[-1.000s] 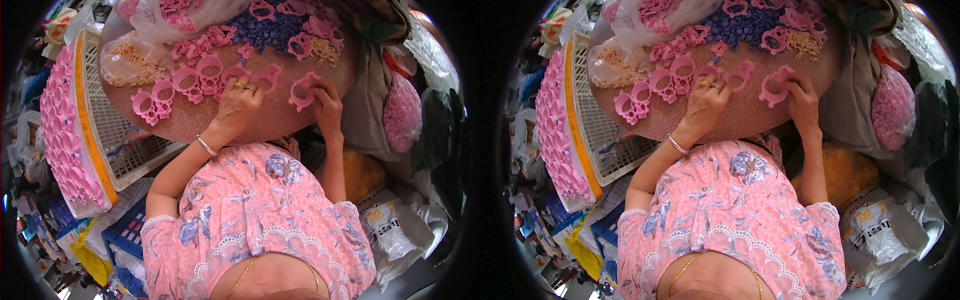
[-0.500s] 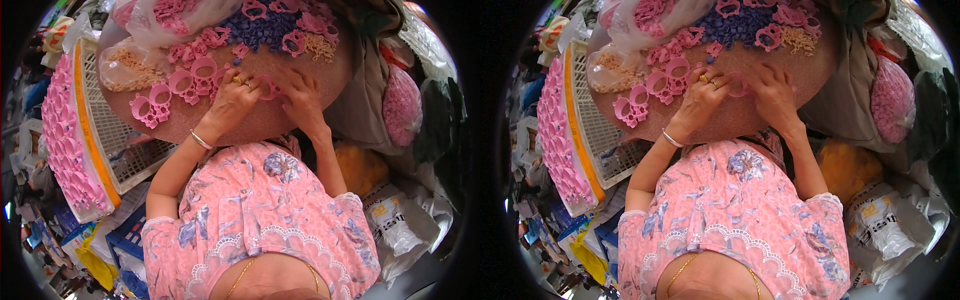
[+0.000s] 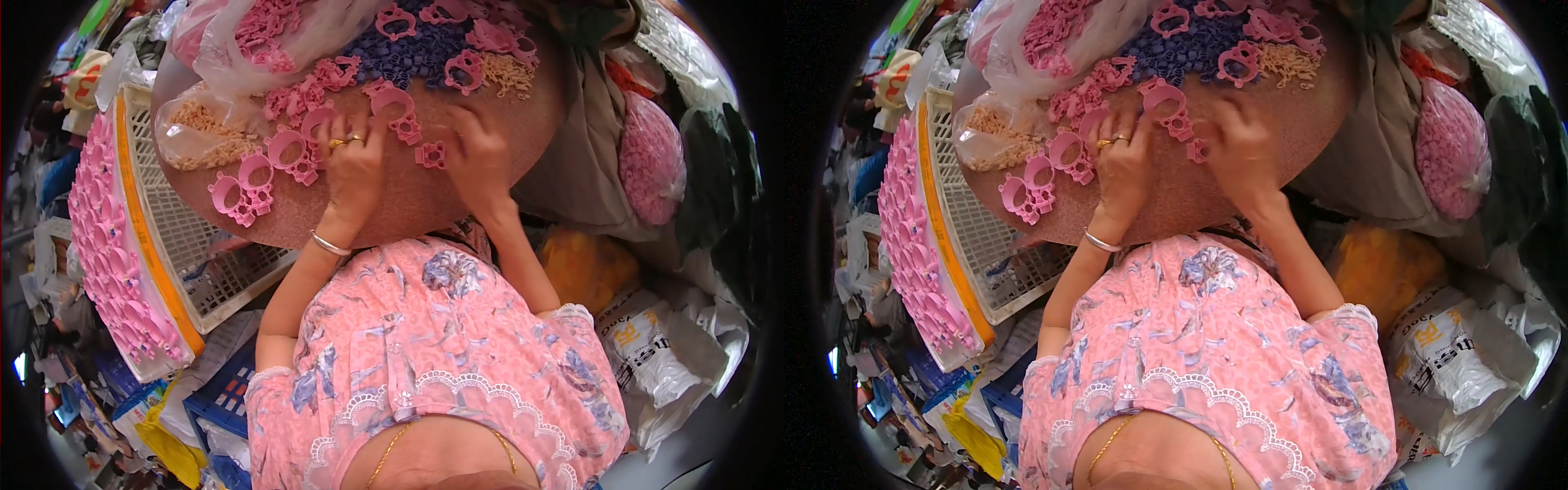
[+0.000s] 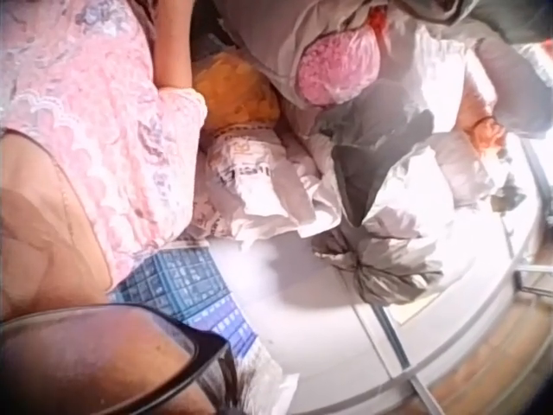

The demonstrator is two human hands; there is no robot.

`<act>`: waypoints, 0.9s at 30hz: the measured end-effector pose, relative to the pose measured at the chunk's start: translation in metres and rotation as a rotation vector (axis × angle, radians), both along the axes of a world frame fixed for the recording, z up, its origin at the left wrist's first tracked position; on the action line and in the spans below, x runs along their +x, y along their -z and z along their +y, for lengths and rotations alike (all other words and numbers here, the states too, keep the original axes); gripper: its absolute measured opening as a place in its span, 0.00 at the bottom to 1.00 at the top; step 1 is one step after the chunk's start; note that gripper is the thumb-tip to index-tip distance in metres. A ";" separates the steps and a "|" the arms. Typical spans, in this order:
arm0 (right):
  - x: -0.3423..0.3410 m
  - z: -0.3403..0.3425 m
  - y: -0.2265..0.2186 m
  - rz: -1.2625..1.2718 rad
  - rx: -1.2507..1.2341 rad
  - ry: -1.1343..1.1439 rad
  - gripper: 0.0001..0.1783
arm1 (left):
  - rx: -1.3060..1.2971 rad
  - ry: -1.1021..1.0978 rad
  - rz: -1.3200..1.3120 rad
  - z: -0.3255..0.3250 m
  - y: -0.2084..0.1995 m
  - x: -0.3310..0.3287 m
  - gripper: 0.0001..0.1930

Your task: Assembling small plastic toy parts by attaching blue decorative flowers to pink circular bases.

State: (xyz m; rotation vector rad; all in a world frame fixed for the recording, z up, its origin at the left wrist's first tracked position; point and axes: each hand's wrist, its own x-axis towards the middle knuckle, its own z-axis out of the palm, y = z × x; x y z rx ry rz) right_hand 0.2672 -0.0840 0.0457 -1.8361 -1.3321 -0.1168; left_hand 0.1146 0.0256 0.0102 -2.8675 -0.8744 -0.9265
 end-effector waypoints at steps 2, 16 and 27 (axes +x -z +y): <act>0.011 -0.024 -0.004 -0.050 -0.111 0.105 0.21 | -0.014 0.059 -0.033 -0.003 -0.004 0.007 0.22; 0.050 0.010 -0.002 0.228 -0.221 -0.007 0.26 | -0.035 0.209 0.159 0.001 -0.026 0.000 0.20; 0.055 -0.003 -0.013 -0.131 -0.037 0.297 0.07 | -0.079 0.244 0.144 -0.019 0.016 0.027 0.29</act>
